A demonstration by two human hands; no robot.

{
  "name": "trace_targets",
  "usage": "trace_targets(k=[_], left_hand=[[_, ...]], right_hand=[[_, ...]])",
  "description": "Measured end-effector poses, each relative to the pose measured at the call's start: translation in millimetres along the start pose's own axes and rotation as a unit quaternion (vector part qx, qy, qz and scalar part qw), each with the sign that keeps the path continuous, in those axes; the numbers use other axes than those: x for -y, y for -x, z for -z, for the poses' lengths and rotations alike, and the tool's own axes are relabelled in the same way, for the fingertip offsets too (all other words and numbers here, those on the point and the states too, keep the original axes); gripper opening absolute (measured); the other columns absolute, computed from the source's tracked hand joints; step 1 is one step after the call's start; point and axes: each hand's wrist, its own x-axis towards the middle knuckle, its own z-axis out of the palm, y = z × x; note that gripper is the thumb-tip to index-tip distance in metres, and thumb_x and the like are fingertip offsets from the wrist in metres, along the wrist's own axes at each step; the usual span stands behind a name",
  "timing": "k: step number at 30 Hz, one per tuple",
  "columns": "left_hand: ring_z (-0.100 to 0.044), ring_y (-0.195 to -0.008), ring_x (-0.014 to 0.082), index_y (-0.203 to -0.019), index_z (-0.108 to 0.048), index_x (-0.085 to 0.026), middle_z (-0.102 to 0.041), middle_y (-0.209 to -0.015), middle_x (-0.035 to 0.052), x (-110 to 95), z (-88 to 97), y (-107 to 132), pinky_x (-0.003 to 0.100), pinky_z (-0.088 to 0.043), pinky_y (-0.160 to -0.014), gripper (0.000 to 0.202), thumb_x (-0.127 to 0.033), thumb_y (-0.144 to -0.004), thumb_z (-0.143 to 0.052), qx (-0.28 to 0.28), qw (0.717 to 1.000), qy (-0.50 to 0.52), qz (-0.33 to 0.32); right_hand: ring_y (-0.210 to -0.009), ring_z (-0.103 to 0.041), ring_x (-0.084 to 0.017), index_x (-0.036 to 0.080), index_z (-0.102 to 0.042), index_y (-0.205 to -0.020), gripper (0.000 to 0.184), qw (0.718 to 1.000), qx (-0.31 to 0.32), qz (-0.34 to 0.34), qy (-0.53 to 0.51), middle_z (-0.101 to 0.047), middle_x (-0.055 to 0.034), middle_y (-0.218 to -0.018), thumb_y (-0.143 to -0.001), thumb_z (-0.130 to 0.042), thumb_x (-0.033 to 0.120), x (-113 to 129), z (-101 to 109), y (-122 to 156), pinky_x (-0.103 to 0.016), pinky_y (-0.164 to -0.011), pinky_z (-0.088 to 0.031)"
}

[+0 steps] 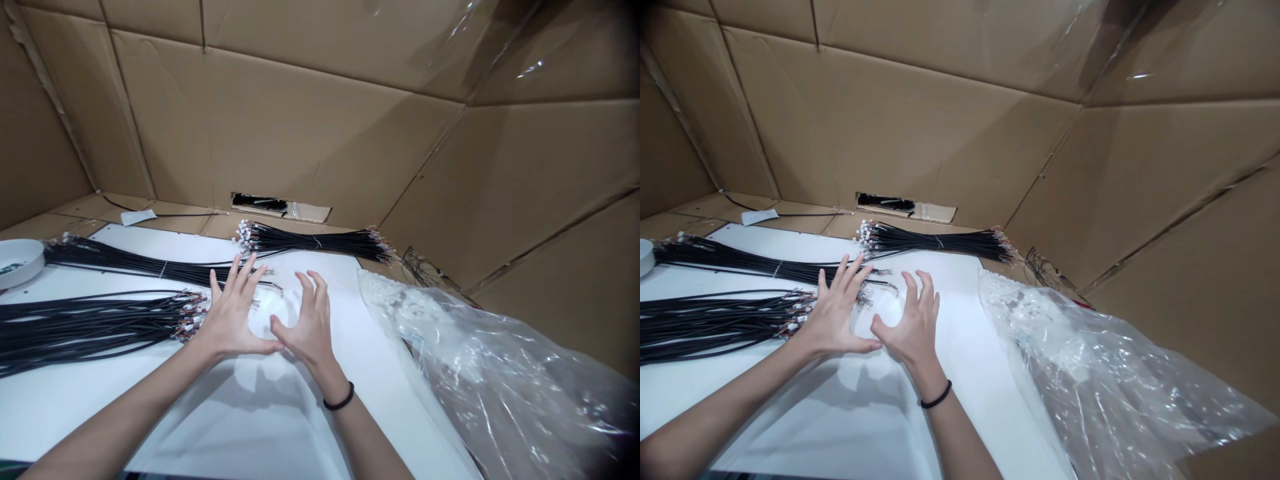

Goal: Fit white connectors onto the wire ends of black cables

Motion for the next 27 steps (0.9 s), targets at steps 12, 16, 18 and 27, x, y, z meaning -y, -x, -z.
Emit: trace_targets(k=[12, 16, 18, 27], left_hand=[[-0.037, -0.139, 0.0285, -0.150, -0.020, -0.017, -0.053, -0.141, 0.0135, 11, -5.3, 1, 0.063, 0.006, -0.114, 0.061, -0.047, -0.096, -0.026, 0.009, 0.998, 0.057, 0.010], [-0.030, -0.141, 0.0346, -0.151, -0.019, -0.022, -0.048, -0.145, 0.0127, 11, -9.1, 2, 0.067, 0.002, -0.112, 0.073, -0.058, -0.090, -0.037, 0.020, 0.999, 0.034, 0.028], [-0.022, -0.144, 0.0363, -0.141, -0.039, -0.019, -0.044, -0.147, 0.0145, 12, -9.9, 3, 0.069, -0.001, -0.111, 0.063, -0.056, -0.090, -0.036, 0.017, 0.999, 0.017, 0.029], [-0.003, -0.147, 0.0399, -0.149, -0.026, -0.026, -0.010, -0.161, 0.0131, 8, -11.0, 0, 0.076, -0.003, -0.105, 0.083, -0.069, -0.081, -0.047, -0.018, 1.000, -0.001, -0.002]], right_hand=[[-0.072, -0.063, -0.024, 0.016, -0.047, -0.119, 0.040, 0.996, 0.051, -0.078, -0.007, -0.064, -0.0059, -0.080, -0.096, -0.024, 0.038, -5, -1, -1, -0.037, -0.069, -0.048], [-0.095, -0.065, -0.026, 0.018, -0.030, -0.142, 0.057, 0.995, 0.078, -0.066, -0.011, -0.065, -0.0093, -0.112, -0.086, -0.035, 0.027, -7, -2, 2, -0.035, -0.072, -0.049], [-0.100, -0.063, -0.028, 0.014, -0.039, -0.134, 0.055, 0.996, 0.074, -0.047, -0.015, -0.063, -0.0120, -0.113, -0.080, -0.034, 0.023, -10, -3, 3, -0.038, -0.078, -0.049], [-0.114, -0.055, -0.028, 0.018, -0.034, -0.140, 0.060, 0.996, 0.084, -0.035, -0.021, -0.058, -0.0125, -0.125, -0.090, -0.040, 0.050, -19, -12, 0, -0.043, -0.094, -0.046]])
